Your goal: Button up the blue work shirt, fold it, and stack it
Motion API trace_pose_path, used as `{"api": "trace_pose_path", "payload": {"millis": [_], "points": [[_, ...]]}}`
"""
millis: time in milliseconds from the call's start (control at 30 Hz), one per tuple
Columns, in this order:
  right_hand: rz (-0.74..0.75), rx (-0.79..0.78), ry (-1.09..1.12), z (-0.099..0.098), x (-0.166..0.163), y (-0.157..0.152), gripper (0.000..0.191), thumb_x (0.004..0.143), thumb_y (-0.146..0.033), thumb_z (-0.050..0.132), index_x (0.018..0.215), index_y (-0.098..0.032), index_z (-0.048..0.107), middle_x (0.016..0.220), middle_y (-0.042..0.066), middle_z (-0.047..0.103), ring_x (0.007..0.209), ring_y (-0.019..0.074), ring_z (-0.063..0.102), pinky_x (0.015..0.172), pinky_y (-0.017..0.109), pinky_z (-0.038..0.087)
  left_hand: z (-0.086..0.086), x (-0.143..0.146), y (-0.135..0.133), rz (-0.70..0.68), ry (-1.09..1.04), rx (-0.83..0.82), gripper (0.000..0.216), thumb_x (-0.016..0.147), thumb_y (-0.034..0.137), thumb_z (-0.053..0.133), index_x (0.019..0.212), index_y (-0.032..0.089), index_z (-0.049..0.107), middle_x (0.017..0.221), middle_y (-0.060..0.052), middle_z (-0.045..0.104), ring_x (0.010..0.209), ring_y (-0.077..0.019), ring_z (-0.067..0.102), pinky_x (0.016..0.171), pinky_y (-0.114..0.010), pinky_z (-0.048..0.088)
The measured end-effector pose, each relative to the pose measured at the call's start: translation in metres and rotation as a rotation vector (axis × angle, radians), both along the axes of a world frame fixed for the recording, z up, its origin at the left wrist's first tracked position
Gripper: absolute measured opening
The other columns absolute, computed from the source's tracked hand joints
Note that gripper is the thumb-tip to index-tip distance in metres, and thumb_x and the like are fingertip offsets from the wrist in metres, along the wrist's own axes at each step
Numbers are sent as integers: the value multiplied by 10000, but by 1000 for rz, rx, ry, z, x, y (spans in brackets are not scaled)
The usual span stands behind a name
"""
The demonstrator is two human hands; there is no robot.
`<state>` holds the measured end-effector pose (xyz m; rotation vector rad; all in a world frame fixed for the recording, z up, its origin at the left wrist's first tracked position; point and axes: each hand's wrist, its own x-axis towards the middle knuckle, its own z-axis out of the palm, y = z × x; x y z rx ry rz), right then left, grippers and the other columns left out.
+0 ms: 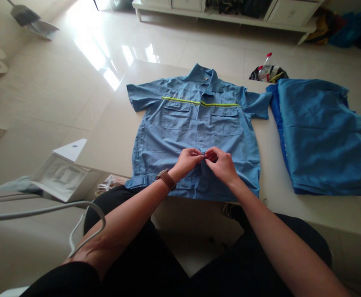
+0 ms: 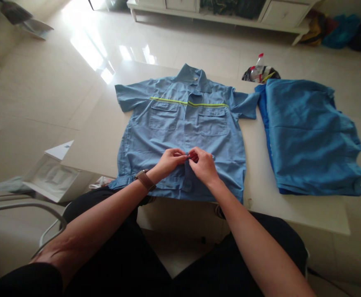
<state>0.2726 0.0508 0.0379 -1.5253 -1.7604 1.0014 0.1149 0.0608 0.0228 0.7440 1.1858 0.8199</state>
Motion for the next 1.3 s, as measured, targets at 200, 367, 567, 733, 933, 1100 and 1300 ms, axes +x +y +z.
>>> {"api": "trace_pose_path", "payload": {"millis": [200, 367, 567, 733, 933, 1100, 1300], "points": [[-26, 18, 9, 1, 0, 0, 76, 810, -208, 637, 885, -219, 636, 816, 13, 719, 725, 166, 677, 724, 290, 552, 4, 2, 0, 57, -42, -27, 155, 707, 69, 772, 695, 122, 626, 611, 20, 639, 574, -70, 577, 603, -189, 442], [-39, 56, 14, -2, 1, 1, 54, 822, -245, 624, 875, -239, 635, 773, 7, 699, 714, 187, 676, 702, 312, 541, 5, 2, 0, 79, -7, 22, 141, 644, 52, 770, 714, 119, 667, 606, 7, 659, 550, -76, 563, 560, -191, 406], [-59, 108, 14, -3, 1, -1, 79, 833, -215, 594, 908, -241, 599, 768, 2, 668, 688, 184, 653, 687, 308, 507, 4, 3, -1, 156, -16, 52, 312, 592, 81, 796, 808, 169, 589, 601, 24, 664, 561, -101, 589, 574, -200, 434], [-56, 155, -26, -4, 3, 1, 127, 855, -187, 548, 956, -224, 615, 793, 22, 657, 726, 196, 642, 709, 319, 497, 6, 2, 2, 155, 19, 116, 355, 589, 108, 803, 808, 189, 536, 603, 44, 654, 524, -78, 546, 540, -181, 379], [37, 133, -22, -3, 6, 4, 43, 854, -210, 615, 820, -214, 642, 829, 35, 659, 757, 193, 650, 719, 319, 528, 5, -1, 3, 133, 38, 163, 384, 590, 146, 829, 829, 194, 533, 630, 43, 664, 524, -75, 537, 526, -180, 339], [29, 138, -49, -7, 6, 2, 61, 843, -163, 635, 810, -214, 641, 826, 25, 652, 755, 187, 645, 734, 326, 531, 5, -1, 1, 170, -8, 109, 427, 572, 185, 858, 821, 199, 511, 655, 25, 679, 566, -94, 582, 555, -189, 383], [-18, 120, -32, -10, 3, 1, 68, 834, -142, 647, 843, -209, 642, 824, 18, 667, 734, 177, 658, 721, 309, 534, 8, 1, -1, 254, -67, 61, 506, 529, 149, 871, 847, 209, 482, 662, 35, 671, 603, -108, 612, 603, -210, 449]]}}
